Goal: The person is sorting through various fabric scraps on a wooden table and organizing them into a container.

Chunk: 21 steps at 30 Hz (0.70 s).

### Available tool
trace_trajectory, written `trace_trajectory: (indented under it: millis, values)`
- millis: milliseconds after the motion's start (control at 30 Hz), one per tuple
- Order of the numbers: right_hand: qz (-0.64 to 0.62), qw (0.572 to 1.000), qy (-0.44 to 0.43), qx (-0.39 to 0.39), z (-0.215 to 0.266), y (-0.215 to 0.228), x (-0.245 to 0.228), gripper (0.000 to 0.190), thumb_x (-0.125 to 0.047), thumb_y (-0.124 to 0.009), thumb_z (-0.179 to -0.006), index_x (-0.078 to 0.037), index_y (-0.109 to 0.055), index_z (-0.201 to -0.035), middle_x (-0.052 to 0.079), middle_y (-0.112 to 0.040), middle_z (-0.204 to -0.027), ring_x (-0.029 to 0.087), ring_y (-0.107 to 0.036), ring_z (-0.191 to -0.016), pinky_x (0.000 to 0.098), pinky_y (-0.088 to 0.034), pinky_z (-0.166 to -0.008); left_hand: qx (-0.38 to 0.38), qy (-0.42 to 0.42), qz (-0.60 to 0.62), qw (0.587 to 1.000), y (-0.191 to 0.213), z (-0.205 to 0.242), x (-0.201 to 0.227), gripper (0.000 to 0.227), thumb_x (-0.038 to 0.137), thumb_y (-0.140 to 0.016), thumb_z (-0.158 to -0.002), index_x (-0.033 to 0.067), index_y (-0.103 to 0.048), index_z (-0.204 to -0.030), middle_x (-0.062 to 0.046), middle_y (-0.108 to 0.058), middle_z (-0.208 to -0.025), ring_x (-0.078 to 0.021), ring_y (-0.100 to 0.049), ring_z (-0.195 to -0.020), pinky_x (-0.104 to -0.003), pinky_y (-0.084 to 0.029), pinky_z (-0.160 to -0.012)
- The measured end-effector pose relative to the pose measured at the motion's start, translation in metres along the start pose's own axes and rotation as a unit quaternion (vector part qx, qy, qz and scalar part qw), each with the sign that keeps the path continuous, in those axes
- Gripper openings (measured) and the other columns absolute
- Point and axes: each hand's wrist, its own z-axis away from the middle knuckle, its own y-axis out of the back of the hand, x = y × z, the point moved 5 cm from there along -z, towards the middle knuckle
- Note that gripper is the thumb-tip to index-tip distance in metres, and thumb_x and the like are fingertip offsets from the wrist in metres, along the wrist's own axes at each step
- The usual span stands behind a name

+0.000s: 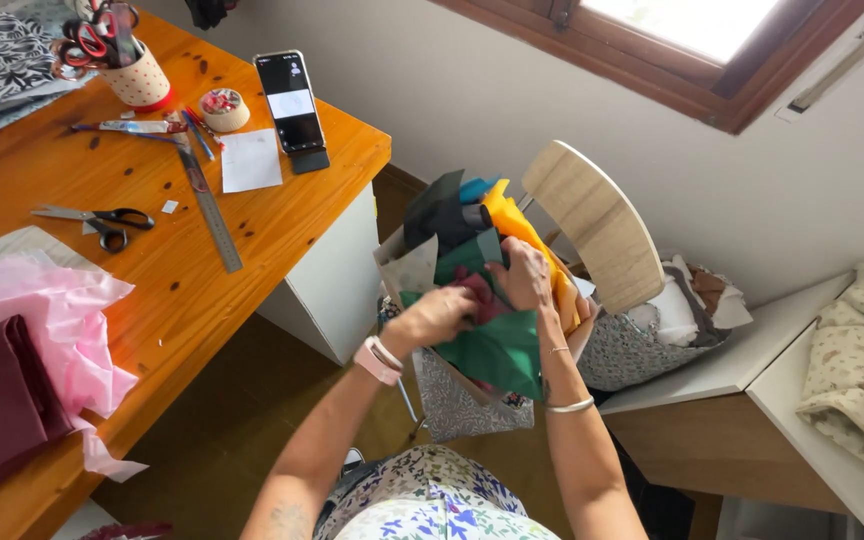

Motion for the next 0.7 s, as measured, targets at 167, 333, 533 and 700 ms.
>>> trace_trajectory:
  millis: [167,333,533,700]
  values:
    - [0.026,0.977,0.147,0.155,0.019,0.069,-0.045,0.031,-0.033,-0.094,-0.075,-0.024,-0.065,-0.08,-0.005,-0.064,-0.074,0.024,-0.07,-0.084,0.0405,-0.048,-0.085,-0.08,0.153,-0.196,0.965,-0.09,0.002,-0.053,0.044,0.022,-0.074,-0.09,0.0293,-0.073,-0.133,-0.008,-0.07,-0.135,-0.0372,-0.072,-0.12,-0.056,-0.061,-0.092]
    - [-0.134,0.948,0.16,0.242,0.053,0.204,-0.073,0.033,-0.02,-0.095,-0.094,-0.014,-0.062,-0.091,0.006,-0.065,-0.096,0.033,-0.067,-0.09,0.0417,-0.053,-0.085,-0.082,0.146,-0.089,0.982,-0.094,0.014,-0.056,0.056,0.026,-0.072,-0.096,0.0166,-0.056,-0.149,-0.021,-0.066,-0.133,-0.0461,-0.065,-0.126,-0.061,-0.055,-0.099]
    - [-0.311,0.906,0.049,0.281,0.081,0.222,-0.055,0.018,-0.019,-0.073,-0.118,-0.009,-0.059,-0.114,0.005,-0.062,-0.092,0.017,-0.062,-0.082,0.032,-0.051,-0.082,0.098,0.109,0.302,0.942,0.046,0.017,0.022,0.124,0.032,-0.094,-0.082,-0.0033,-0.014,-0.169,-0.044,-0.031,-0.164,-0.062,-0.026,-0.156,-0.071,-0.019,-0.129]
    - [-0.469,0.83,0.004,0.302,0.088,0.204,-0.119,0.011,-0.009,-0.062,-0.118,-0.017,-0.055,-0.119,-0.006,-0.066,-0.095,0.003,-0.065,-0.083,0.0195,-0.055,-0.084,0.154,0.028,0.525,0.837,0.109,0.035,0.045,0.131,0.036,-0.101,-0.078,0.0143,-0.016,-0.176,-0.026,-0.04,-0.166,-0.0463,-0.043,-0.154,-0.065,-0.035,-0.127]
